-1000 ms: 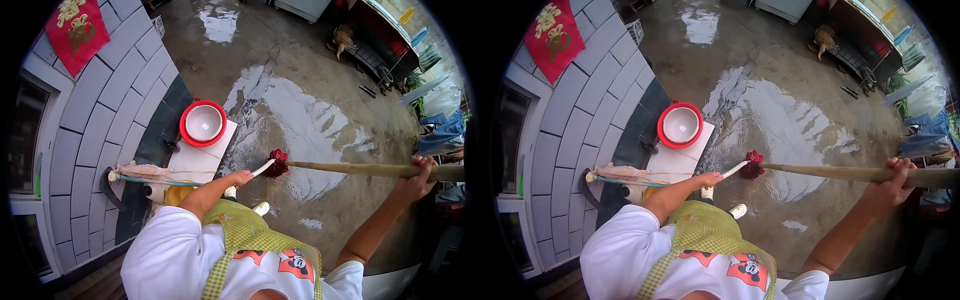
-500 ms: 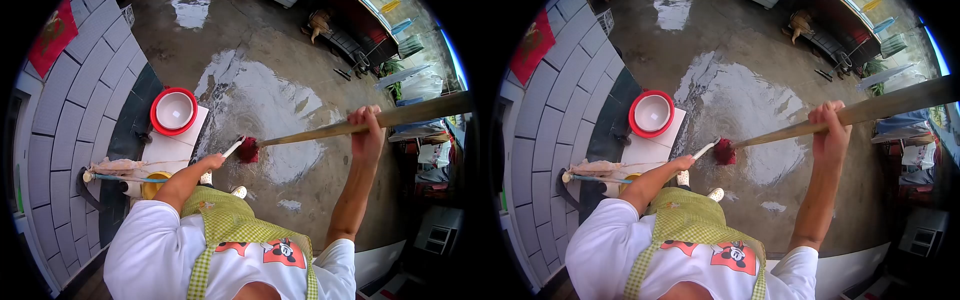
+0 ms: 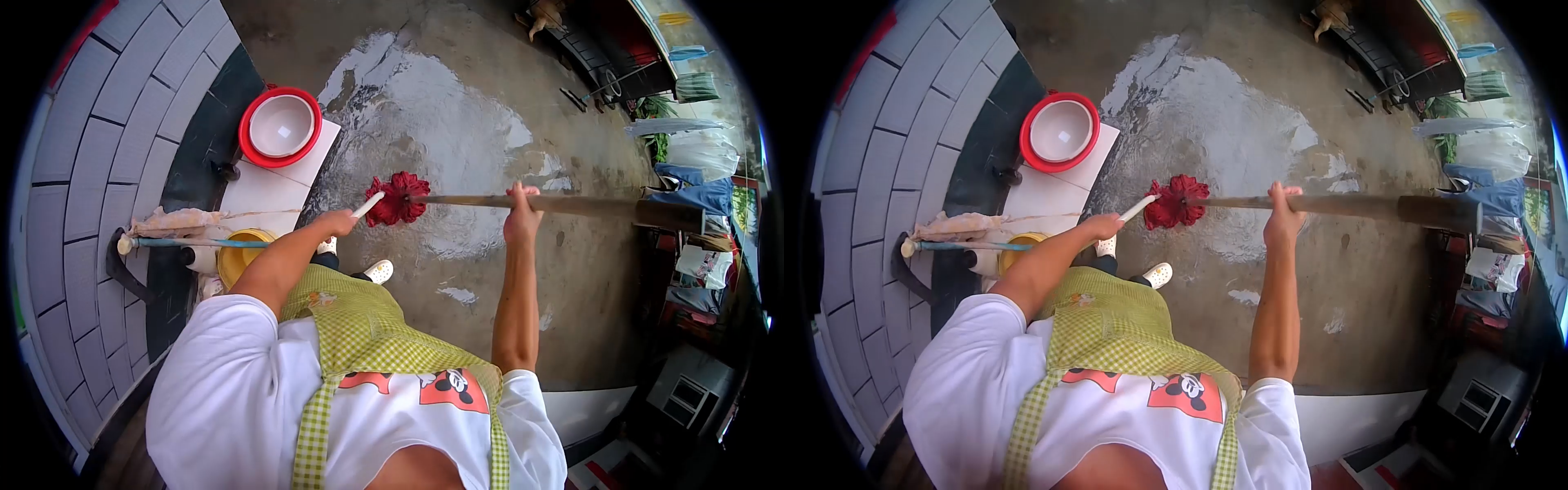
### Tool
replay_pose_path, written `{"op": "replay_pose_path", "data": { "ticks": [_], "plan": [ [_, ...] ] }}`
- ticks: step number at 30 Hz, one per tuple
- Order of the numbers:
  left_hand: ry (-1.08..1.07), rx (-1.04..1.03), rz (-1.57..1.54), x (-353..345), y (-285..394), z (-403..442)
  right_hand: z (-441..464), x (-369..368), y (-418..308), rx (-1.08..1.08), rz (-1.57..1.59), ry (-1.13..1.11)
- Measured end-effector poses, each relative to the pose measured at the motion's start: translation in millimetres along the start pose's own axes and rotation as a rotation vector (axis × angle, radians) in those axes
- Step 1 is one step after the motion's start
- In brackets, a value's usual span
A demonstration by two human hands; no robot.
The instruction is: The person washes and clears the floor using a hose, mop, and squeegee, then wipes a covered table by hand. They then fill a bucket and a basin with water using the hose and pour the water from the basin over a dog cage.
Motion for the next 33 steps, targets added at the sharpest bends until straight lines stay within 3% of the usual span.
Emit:
{"op": "replay_pose_path", "data": {
  "ticks": [4, 5, 7, 8, 10, 12, 13, 15, 16, 18, 20, 26, 28, 31, 33],
  "plan": [
    [0.001, -0.011, -0.04, 2, 4, 6, -2, -62, -202, 0.203, 0.041, -0.412],
    [-0.003, -0.013, -0.034, 4, 7, 5, -11, -69, -243, 0.305, 0.079, -0.635],
    [-0.022, -0.055, -0.05, 3, 14, 2, -33, -66, -303, 0.433, 0.251, -0.471],
    [-0.025, -0.057, -0.05, 4, 19, -3, -37, -58, -321, 0.607, 0.186, -0.261],
    [-0.003, -0.039, -0.01, 8, 24, -12, -36, -31, -307, 0.84, -0.099, 0.096],
    [-0.003, -0.025, -0.005, 10, 22, -12, -23, -7, -233, 0.804, -0.18, 0.132],
    [-0.008, -0.012, 0.009, 8, 20, -12, -15, 6, -174, 0.667, -0.263, 0.2],
    [-0.013, -0.008, 0.012, 8, 14, -8, -11, 11, -34, 0.279, -0.11, 0.253],
    [-0.018, -0.011, 0.032, 8, 12, -7, -17, 30, 56, -0.114, 0.051, 0.183],
    [0.002, -0.022, 0.047, 2, 3, 5, -31, 26, 82, -0.104, 0.067, 0.231],
    [-0.013, -0.025, 0.077, -6, -2, 5, -10, 15, 46, -0.053, 0.141, 0.059],
    [-0.053, -0.066, 0.011, 12, 22, 7, -26, -89, -219, 0.257, 0.152, -0.742],
    [-0.08, -0.047, 0.0, 8, 28, 3, -40, -75, -249, 0.389, 0.19, -0.401],
    [0.001, -0.031, 0.056, 7, 27, 3, -19, -7, -174, 0.598, -0.102, 0.082],
    [-0.036, 0.005, 0.033, 8, 28, -4, -15, 13, -66, 0.334, -0.106, 0.263]
  ]
}}
Point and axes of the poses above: each hand's wrist, its own z-axis towards the middle knuckle, its own x-axis out of the back of the hand, y = z × x, the point moved 5 cm from there along z, towards the middle knuckle, and after that the axes turned 13 degrees about -y, right-handed, at the moved point
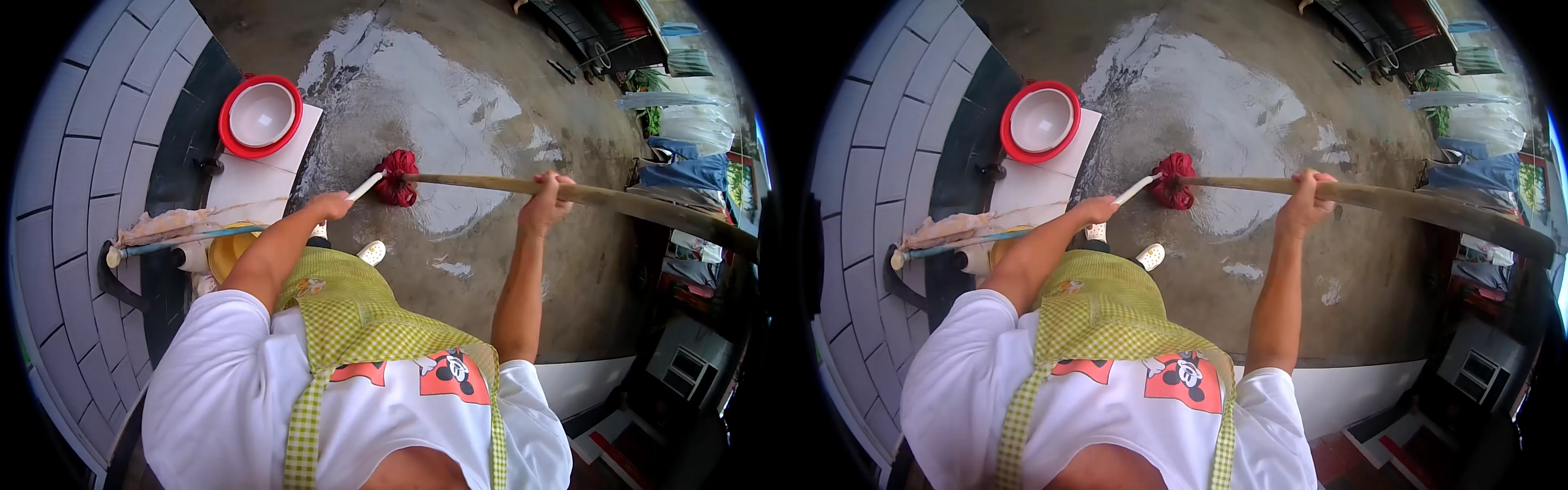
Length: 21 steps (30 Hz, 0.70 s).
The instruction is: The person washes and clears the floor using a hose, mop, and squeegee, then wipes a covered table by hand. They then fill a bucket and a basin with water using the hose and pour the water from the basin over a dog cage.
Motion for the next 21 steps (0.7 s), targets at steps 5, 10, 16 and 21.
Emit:
{"op": "replay_pose_path", "data": {
  "ticks": [5, 10, 16, 21],
  "plan": [
    [0.025, 0.037, 0.024, 3, -13, -3, -75, 8, 151, -0.46, 0.029, -0.211],
    [-0.028, -0.06, -0.093, 6, -15, 0, 18, -53, -18, -0.283, 0.245, -0.431],
    [-0.087, -0.235, -0.015, 15, 15, -28, 69, -57, -183, -0.179, 0.245, -0.434],
    [-0.058, -0.302, 0.03, 22, 19, -30, 84, -44, -280, -0.099, 0.18, -0.371]
  ]
}}
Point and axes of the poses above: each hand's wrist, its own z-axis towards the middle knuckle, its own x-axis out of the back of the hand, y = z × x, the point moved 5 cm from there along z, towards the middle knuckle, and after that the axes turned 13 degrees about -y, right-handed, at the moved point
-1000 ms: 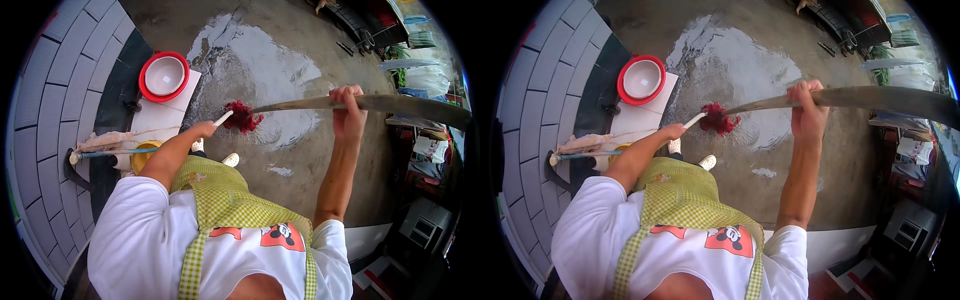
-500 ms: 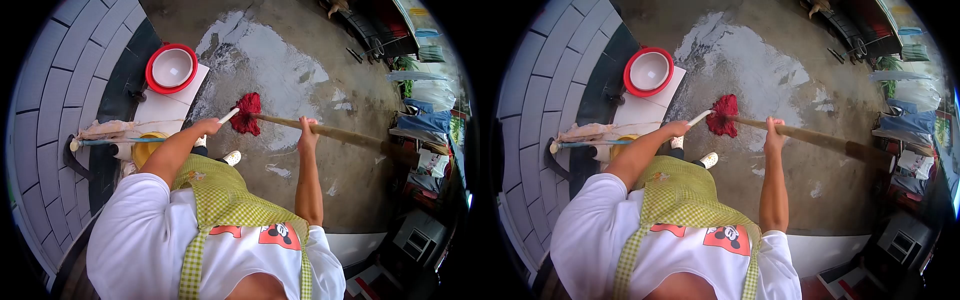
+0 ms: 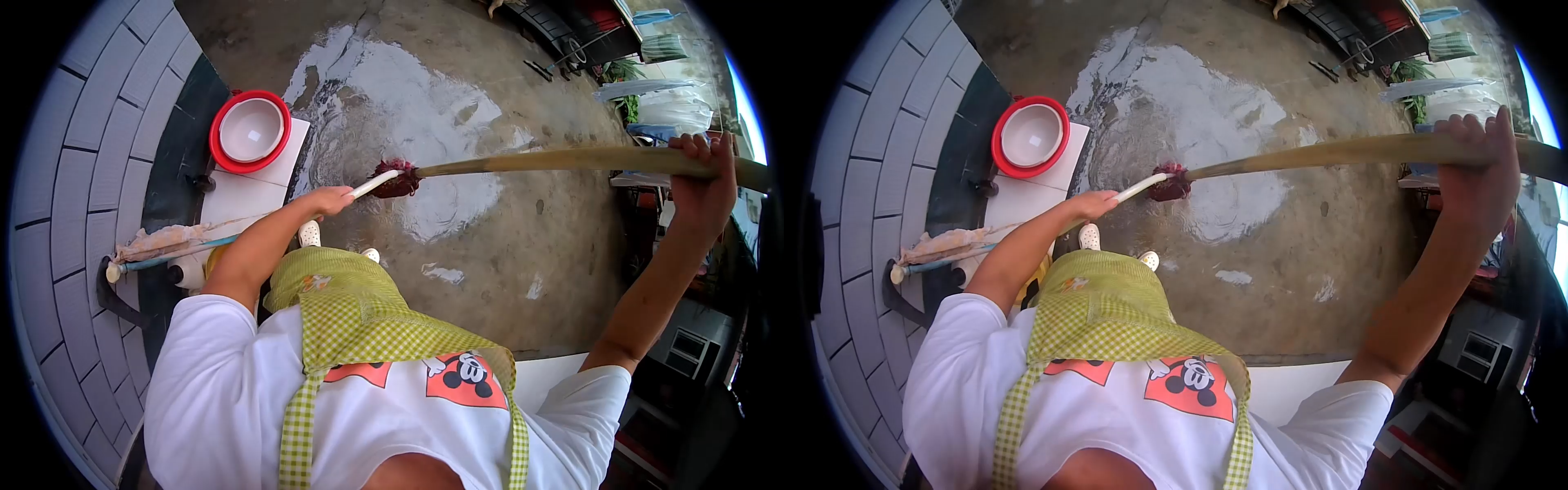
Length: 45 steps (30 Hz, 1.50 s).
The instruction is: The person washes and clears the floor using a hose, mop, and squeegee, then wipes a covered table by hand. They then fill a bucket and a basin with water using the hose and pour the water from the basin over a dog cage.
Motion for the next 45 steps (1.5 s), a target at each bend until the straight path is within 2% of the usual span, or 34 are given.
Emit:
{"op": "replay_pose_path", "data": {
  "ticks": [4, 6, 7, 8, 11, 19, 24, 25, 29, 31, 35, 39, 41, 45],
  "plan": [
    [-0.011, -0.026, -0.001, 2, -1, -1, 5, 22, -54, 0.064, 0.048, -0.031],
    [-0.035, -0.022, 0.015, 4, 1, -3, 10, 21, -68, -0.005, 0.228, -0.324],
    [-0.028, -0.016, 0.015, 3, 0, -5, 18, 35, -77, -0.026, 0.25, -0.365],
    [-0.019, -0.009, 0.013, 4, -1, -6, 23, 48, -86, -0.022, 0.251, -0.366],
    [0.008, 0.004, -0.008, 5, -4, -12, 43, 87, -112, 0.044, 0.072, -0.168],
    [0.067, 0.048, -0.043, 13, -22, -14, 24, -13, -88, 0.24, -0.13, -0.189],
    [0.068, 0.044, -0.053, 16, -32, -8, 18, -40, -84, 0.288, -0.173, -0.201],
    [0.064, 0.046, -0.06, 17, -29, -11, 17, -40, -85, 0.302, -0.168, -0.128],
    [-0.001, 0.087, -0.073, 16, -35, -5, 16, -45, -88, 0.355, -0.195, -0.114],
    [0.031, 0.081, -0.055, 16, -33, -7, 20, -50, -87, 0.266, -0.145, -0.354],
    [0.048, 0.066, -0.086, 17, -33, -7, 18, -59, -79, 0.339, -0.139, -0.171],
    [0.094, 0.081, -0.103, 22, -35, -14, 29, -74, -64, 0.307, -0.173, -0.303],
    [0.082, 0.091, -0.123, 24, -39, -18, 31, -62, -59, 0.385, -0.3, 0.28],
    [0.096, 0.132, -0.154, 31, -53, -28, 63, -72, -36, 0.331, -0.117, 0.198]
  ]
}}
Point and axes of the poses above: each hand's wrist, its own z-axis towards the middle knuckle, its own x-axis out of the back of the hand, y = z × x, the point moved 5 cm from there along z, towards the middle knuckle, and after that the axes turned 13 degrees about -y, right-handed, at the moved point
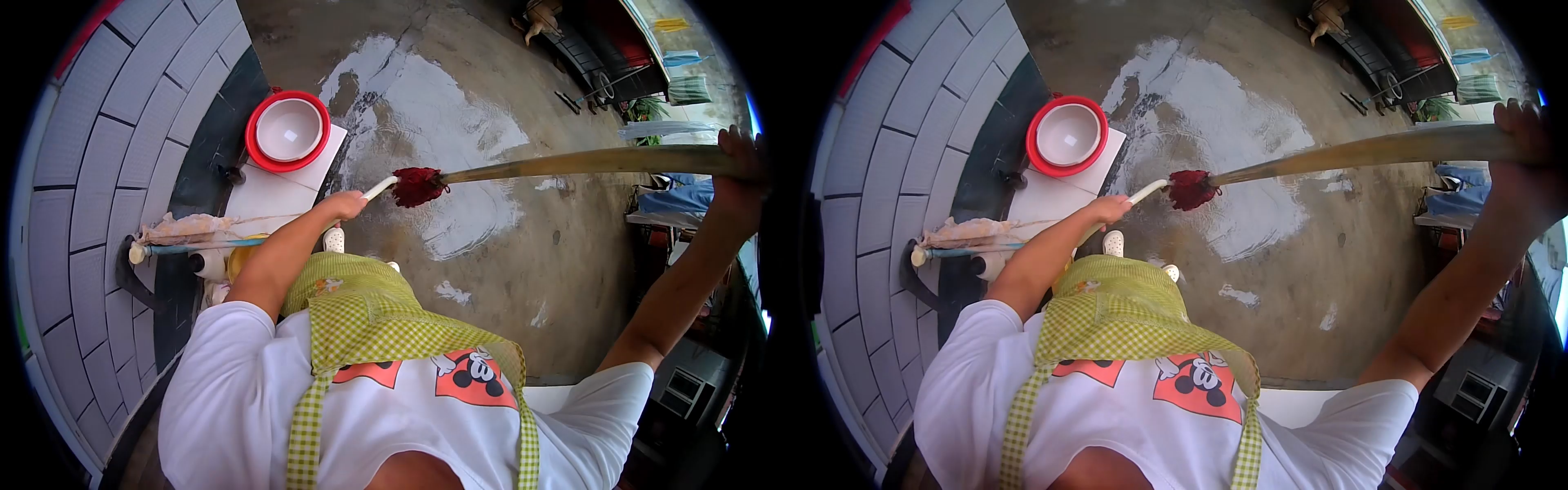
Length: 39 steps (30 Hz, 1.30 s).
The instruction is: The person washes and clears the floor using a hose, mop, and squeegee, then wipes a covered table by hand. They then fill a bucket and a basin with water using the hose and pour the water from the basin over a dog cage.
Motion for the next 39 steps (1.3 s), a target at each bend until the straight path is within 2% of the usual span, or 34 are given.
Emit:
{"op": "replay_pose_path", "data": {
  "ticks": [1, 3, 6, 7, 9, 11, 13, 16, 21, 23, 25, 27, 28, 29, 30, 32, 33, 34, 37, 38, 39],
  "plan": [
    [0.013, 0.002, -0.014, 4, -3, -3, 3, -4, 3, -0.001, 0.011, -0.015],
    [0.03, 0.001, -0.043, 8, -10, -9, 4, -36, 13, -0.148, 0.168, -0.589],
    [0.049, 0.002, -0.058, 18, -21, -13, 33, -48, 35, -0.111, 0.157, -0.589],
    [0.046, 0.002, -0.07, 22, -23, -15, 24, -72, 35, -0.102, 0.165, -0.605],
    [0.074, 0.018, -0.09, 28, -26, -21, -4, -106, 33, -0.019, 0.099, -0.163],
    [0.103, -0.001, -0.133, 35, -28, -26, 19, -106, 41, -0.009, 0.13, -0.266],
    [0.137, 0.005, -0.158, 45, -27, -35, 47, -118, 57, -0.155, 0.315, -0.683],
    [0.18, 0.027, -0.201, 53, -31, -39, 53, -152, 68, -0.104, 0.298, -0.721],
    [0.24, 0.069, -0.294, 77, -45, -33, 43, -222, 101, -0.199, 0.445, -0.849],
    [0.283, 0.08, -0.341, 83, -50, -31, 32, -246, 125, -0.206, 0.417, -0.789],
    [0.316, 0.085, -0.386, 91, -54, -25, 27, -272, 168, -0.272, 0.425, -0.719],
    [0.289, 0.102, -0.42, 95, -56, -19, 13, -307, 226, -0.302, 0.409, -0.855],
    [0.31, 0.116, -0.434, 97, -54, -20, 0, -327, 263, -0.391, 0.395, -0.959],
    [0.332, 0.115, -0.463, 100, -51, -22, -19, -346, 301, -0.473, 0.33, -1.037],
    [0.355, 0.132, -0.448, 101, -47, -26, -36, -362, 343, -0.451, 0.142, -1.124],
    [0.356, 0.137, -0.461, 105, -45, -28, -81, -386, 433, -0.587, -0.169, -1.267],
    [0.396, 0.149, -0.458, 107, -41, -35, -100, -398, 458, -0.583, -0.162, -1.288],
    [0.451, 0.152, -0.462, 109, -40, -38, -104, -415, 462, -0.541, -0.085, -1.225],
    [0.482, 0.182, -0.507, 115, -40, -40, -99, -480, 471, -0.486, -0.355, -1.247],
    [0.504, 0.189, -0.515, 119, -38, -43, -98, -499, 468, -0.46, -0.332, -1.258],
    [0.522, 0.195, -0.521, 123, -35, -49, -98, -517, 460, -0.33, -0.335, -1.265]
  ]
}}
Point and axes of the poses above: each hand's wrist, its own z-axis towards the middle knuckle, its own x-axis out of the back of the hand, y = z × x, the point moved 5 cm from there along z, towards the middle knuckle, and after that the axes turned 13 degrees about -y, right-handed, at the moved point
